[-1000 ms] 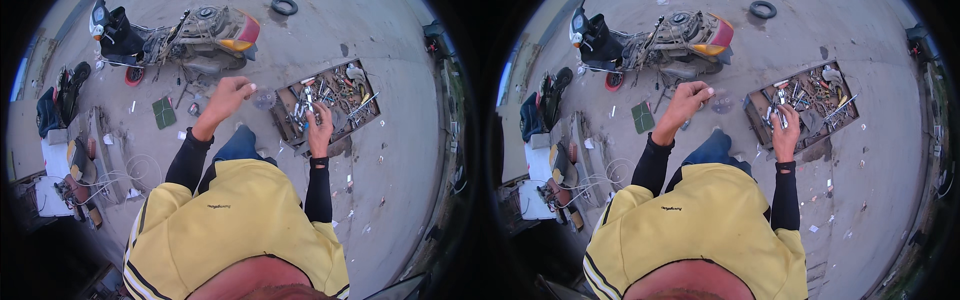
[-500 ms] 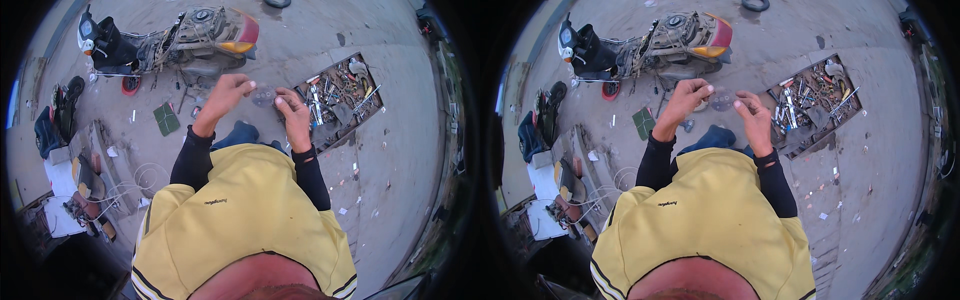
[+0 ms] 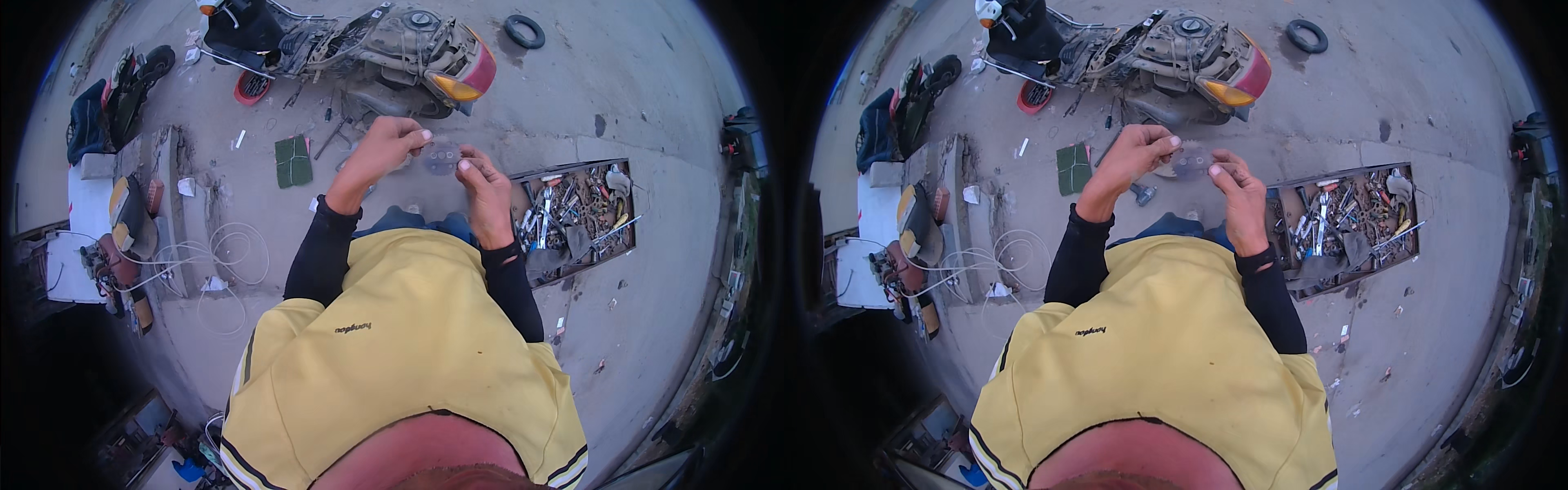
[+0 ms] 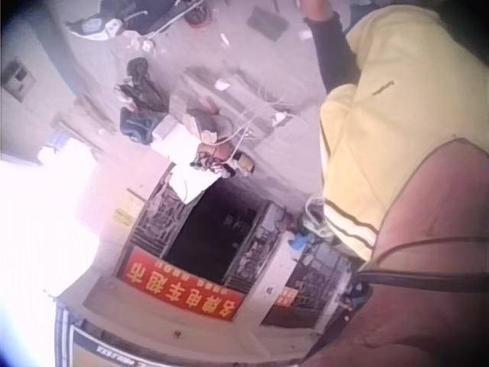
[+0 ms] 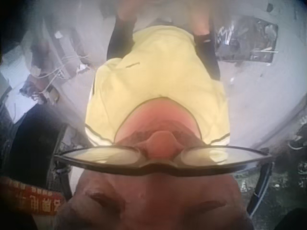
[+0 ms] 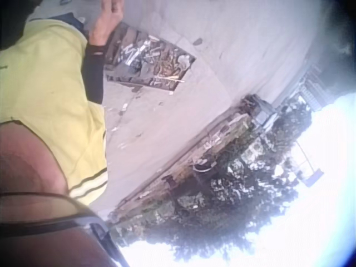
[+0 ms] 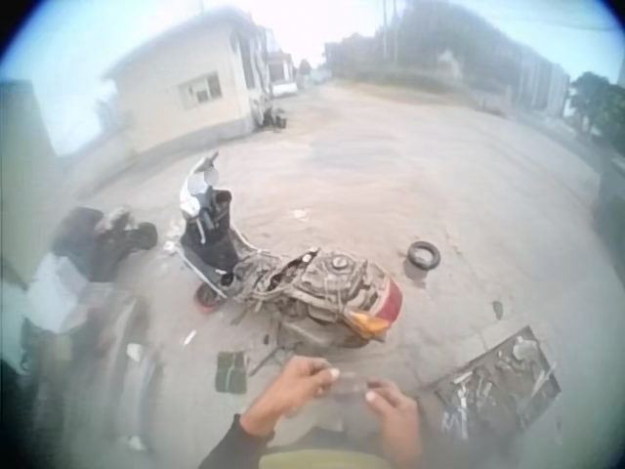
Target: The person uses a wrench and screwdriver to remove a bolt and a sprocket from the motorcycle's engine area. They then inspect the removed sprocket and wipe it with a cloth.
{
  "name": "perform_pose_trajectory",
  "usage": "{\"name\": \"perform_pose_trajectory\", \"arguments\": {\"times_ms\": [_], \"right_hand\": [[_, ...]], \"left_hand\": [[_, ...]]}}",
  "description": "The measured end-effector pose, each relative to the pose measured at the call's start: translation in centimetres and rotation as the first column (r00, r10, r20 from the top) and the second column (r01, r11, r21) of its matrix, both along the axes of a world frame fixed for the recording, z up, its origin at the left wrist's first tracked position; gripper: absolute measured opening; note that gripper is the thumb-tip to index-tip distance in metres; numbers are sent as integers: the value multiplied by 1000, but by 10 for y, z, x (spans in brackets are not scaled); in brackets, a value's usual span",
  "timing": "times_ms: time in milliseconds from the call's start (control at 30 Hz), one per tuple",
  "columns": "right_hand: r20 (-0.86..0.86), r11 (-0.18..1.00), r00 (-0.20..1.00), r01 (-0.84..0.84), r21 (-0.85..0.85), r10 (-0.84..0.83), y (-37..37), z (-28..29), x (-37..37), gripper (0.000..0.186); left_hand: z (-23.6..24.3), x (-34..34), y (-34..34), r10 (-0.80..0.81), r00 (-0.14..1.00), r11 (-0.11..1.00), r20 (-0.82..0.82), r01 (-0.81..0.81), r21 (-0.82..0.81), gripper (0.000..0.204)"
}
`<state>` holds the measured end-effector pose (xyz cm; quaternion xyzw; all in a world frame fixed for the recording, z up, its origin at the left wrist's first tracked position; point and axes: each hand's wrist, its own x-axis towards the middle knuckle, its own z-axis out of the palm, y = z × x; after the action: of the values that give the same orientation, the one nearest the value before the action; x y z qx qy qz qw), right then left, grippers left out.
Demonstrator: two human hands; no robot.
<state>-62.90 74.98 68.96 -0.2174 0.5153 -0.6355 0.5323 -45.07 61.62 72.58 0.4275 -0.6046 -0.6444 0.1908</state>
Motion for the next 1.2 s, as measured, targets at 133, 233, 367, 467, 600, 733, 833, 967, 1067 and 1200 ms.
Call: {"name": "perform_pose_trajectory", "arguments": {"times_ms": [133, 233, 367, 467, 600, 733, 833, 967, 1067, 1200], "right_hand": [[19, 998, 997, -69, 9, 69, -14, 3, 11, 16], [0, 993, 993, -119, -1, 119, -23, 3, 16, 17], [-22, 991, 990, -136, 1, 136, -26, 4, 13, 18], [-49, 993, 992, -120, 16, 120, -23, 7, 6, 19], [-74, 997, 995, -71, 20, 72, -14, 0, -10, 20], [-41, 999, 999, -7, 32, 9, -6, -2, -23, 19], [-28, 998, 999, 35, 49, -33, 2, -5, -32, 19], [66, 993, 997, 43, 106, -50, 14, 2, -43, 26], [13, 968, 990, 132, 213, -138, 40, -12, -70, 40], [-654, 827, 718, 503, 253, -236, 118, -115, -154, 73]], "left_hand": [[3, 17, -1, 81, 997, 997, -7, -81, 4, 23], [-4, 29, -3, 129, 991, 992, -18, -129, 16, 22], [-4, 28, -6, 139, 990, 990, 5, -139, 9, 22], [-6, 18, -9, 115, 993, 993, 16, -115, 14, 21], [-7, -5, -13, 63, 998, 996, 26, -65, 58, 20], [-8, -26, -16, -10, 1000, 995, 15, 8, 98, 21], [-5, -41, -16, -61, 998, 995, 25, 59, 84, 21], [-9, -55, -16, -104, 995, 993, -1, 104, 54, 21], [-11, -61, -15, -100, 995, 994, -29, 100, 31, 20], [-9, -63, -17, -87, 996, 996, 9, 86, 9, 23]]}}
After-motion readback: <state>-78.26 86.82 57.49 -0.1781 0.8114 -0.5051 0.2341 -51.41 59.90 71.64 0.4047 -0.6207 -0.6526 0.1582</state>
